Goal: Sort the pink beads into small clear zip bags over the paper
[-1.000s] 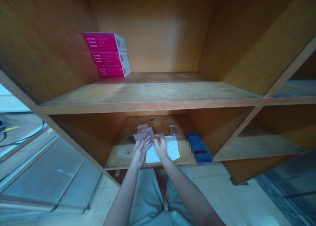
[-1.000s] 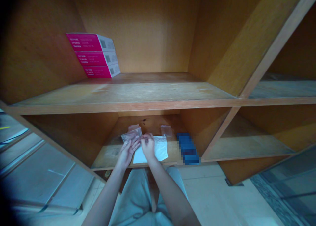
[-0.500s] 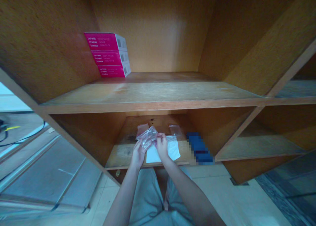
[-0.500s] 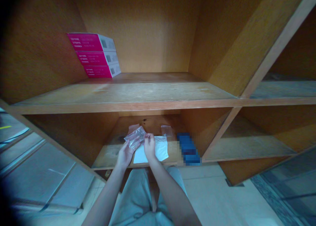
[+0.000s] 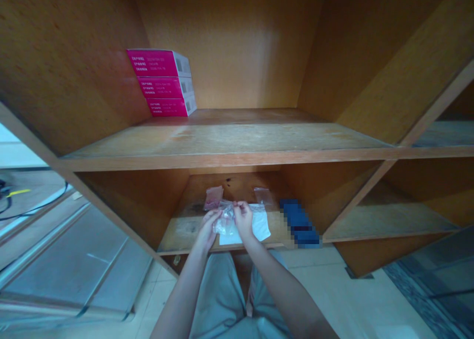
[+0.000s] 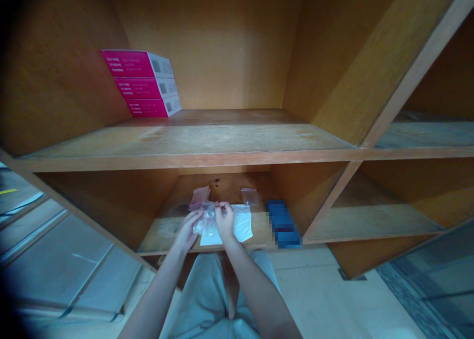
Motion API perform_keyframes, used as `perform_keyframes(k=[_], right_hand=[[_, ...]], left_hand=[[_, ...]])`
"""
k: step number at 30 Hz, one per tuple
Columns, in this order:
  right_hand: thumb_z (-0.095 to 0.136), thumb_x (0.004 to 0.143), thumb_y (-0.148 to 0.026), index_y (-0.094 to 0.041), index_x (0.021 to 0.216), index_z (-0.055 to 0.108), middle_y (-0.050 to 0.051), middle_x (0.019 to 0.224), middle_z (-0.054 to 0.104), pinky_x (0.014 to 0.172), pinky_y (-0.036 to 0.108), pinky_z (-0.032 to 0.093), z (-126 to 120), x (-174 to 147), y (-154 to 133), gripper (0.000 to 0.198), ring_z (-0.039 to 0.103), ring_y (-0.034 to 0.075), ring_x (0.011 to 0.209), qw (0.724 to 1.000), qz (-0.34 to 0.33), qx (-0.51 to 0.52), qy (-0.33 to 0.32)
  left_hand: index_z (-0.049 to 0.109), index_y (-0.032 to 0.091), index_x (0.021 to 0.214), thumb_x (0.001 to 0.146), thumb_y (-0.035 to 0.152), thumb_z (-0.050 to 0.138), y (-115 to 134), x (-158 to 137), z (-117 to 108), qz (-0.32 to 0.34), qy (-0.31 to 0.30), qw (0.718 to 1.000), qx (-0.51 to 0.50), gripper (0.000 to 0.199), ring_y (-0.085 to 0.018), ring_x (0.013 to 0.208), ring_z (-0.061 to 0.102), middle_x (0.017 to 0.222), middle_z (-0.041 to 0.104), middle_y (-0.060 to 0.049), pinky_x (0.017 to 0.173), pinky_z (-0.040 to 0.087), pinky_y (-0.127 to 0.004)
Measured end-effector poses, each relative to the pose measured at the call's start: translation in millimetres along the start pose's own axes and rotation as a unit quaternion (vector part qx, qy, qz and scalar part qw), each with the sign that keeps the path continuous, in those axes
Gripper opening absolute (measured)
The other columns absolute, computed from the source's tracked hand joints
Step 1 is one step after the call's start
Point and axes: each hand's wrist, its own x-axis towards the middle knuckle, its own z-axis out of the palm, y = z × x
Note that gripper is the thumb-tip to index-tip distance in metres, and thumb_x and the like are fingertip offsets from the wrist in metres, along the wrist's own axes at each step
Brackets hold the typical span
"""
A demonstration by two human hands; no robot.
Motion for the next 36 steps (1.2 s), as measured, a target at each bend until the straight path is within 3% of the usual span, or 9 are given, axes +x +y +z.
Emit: perform_keyframes(k=[5,14,28,36], right_hand=[[0.049,0.076,-0.032,-0.018,0.066,0.048,-0.002,0.063,0.050,0.062,0.023,0.040,1,0,0,0.018,0.048,0.012,0.062,1.000,-0.009,-0.016,0.000],[0.048,0.077,-0.031,-0.018,0.070,0.050,0.000,0.067,0.054,0.063,0.025,0.042,2,2,6,0.015,0.051,0.013,0.064,1.000,0.004,0.005,-0.019],[0.045,0.078,-0.031,-0.017,0.070,0.052,0.000,0.066,0.054,0.063,0.025,0.042,0,1,6,0.017,0.051,0.014,0.064,0.998,-0.008,-0.044,-0.034],[0.046,0.076,-0.028,-0.018,0.072,0.052,0.001,0.069,0.056,0.066,0.025,0.043,1,0,4,0.013,0.053,0.014,0.067,1.000,0.001,0.002,-0.024]], left_hand=[[0.065,0.012,0.070,0.054,0.025,0.073,8,11,4,0.017,-0.042,0.995,0.090,0.022,-0.014,0.060,0.059,0.069,0.066,-0.003,0.057,0.044,-0.022],[0.064,0.014,0.071,0.049,0.028,0.075,-3,34,7,0.062,0.012,0.996,0.065,0.028,-0.012,0.061,0.058,0.069,0.065,-0.002,0.059,0.044,-0.021],[0.064,0.012,0.070,0.049,0.030,0.075,0,26,4,0.064,-0.006,0.994,0.086,0.030,-0.011,0.049,0.056,0.063,0.064,-0.001,0.050,0.045,-0.023],[0.063,0.012,0.071,0.057,0.036,0.071,-3,25,1,0.062,-0.009,0.994,0.084,0.029,-0.011,0.045,0.054,0.061,0.064,-0.003,0.048,0.044,-0.022]])
